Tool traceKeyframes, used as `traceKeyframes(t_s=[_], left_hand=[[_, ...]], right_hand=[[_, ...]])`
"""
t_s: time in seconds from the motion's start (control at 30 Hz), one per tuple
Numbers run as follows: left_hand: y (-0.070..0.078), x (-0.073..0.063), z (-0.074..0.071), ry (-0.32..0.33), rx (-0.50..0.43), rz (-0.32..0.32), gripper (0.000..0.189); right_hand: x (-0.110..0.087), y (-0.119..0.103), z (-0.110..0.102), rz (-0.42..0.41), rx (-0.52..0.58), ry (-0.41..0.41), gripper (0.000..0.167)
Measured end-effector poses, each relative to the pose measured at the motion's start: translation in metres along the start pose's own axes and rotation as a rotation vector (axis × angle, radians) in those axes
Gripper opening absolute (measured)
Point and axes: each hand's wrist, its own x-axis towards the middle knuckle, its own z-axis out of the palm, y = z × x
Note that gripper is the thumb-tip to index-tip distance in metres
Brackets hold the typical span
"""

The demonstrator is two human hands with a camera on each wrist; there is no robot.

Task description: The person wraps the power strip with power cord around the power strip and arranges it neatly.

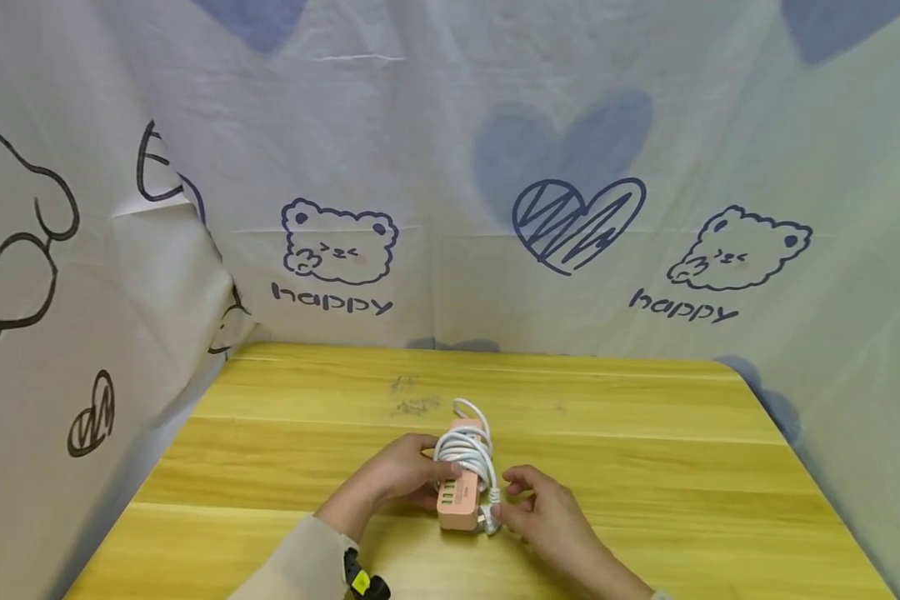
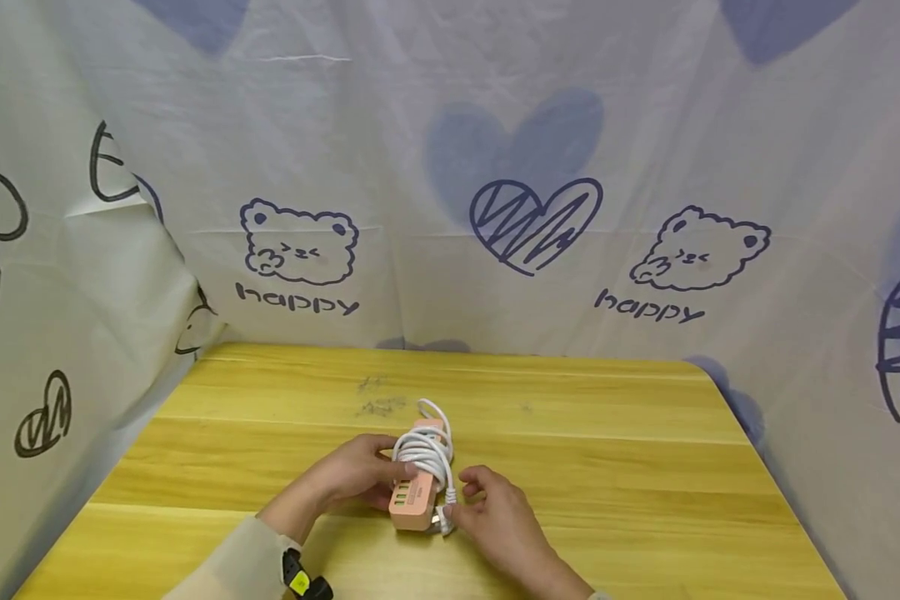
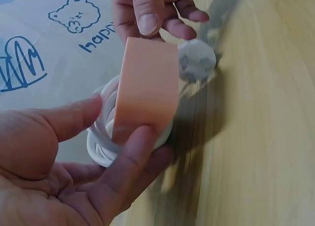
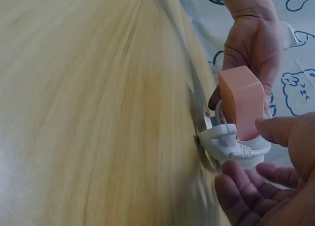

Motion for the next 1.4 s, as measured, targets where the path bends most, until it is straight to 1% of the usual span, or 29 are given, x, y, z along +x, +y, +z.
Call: traceKeyframes(t_s=[0.17,0.27,0.4,0.47,0.53,0.7,0.77,0.93,1.0,1.13,1.33,1.4], left_hand=[[-0.003,-0.003,0.0,0.029,0.0,-0.025,0.082],[-0.003,-0.005,0.004,0.031,0.031,-0.016,0.083],[-0.003,-0.008,0.012,0.036,0.141,0.028,0.071],[-0.004,-0.009,0.015,0.034,0.175,0.04,0.065],[-0.005,-0.01,0.016,0.029,0.184,0.039,0.061],[-0.007,-0.011,0.012,0.021,0.193,0.044,0.063],[-0.006,-0.012,0.01,0.017,0.196,0.047,0.072],[-0.003,-0.015,0.007,0.008,0.206,0.039,0.108],[-0.002,-0.016,0.006,0.008,0.215,0.031,0.114],[-0.001,-0.016,0.006,0.013,0.212,0.014,0.118],[-0.004,-0.016,0.006,0.022,0.204,0.013,0.114],[-0.005,-0.016,0.006,0.026,0.213,0.012,0.114]], right_hand=[[0.001,-0.002,-0.002,0.005,-0.09,0.035,0.043],[0.002,-0.001,-0.003,-0.002,-0.138,0.058,0.038],[0.002,0.001,-0.004,-0.012,-0.212,0.087,0.03],[0.003,0.001,-0.004,-0.019,-0.247,0.104,0.025],[0.004,0.001,-0.004,-0.022,-0.271,0.116,0.019],[0.006,0.001,-0.005,-0.009,-0.294,0.139,0.015],[0.007,0.001,-0.006,-0.004,-0.301,0.15,0.017],[0.008,0.001,-0.009,0.003,-0.308,0.169,0.023],[0.009,0.001,-0.01,0.004,-0.302,0.173,0.024],[0.009,0.001,-0.011,0.007,-0.282,0.176,0.023],[0.009,0.002,-0.012,0.017,-0.276,0.181,0.023],[0.009,0.002,-0.011,0.025,-0.268,0.182,0.023]])
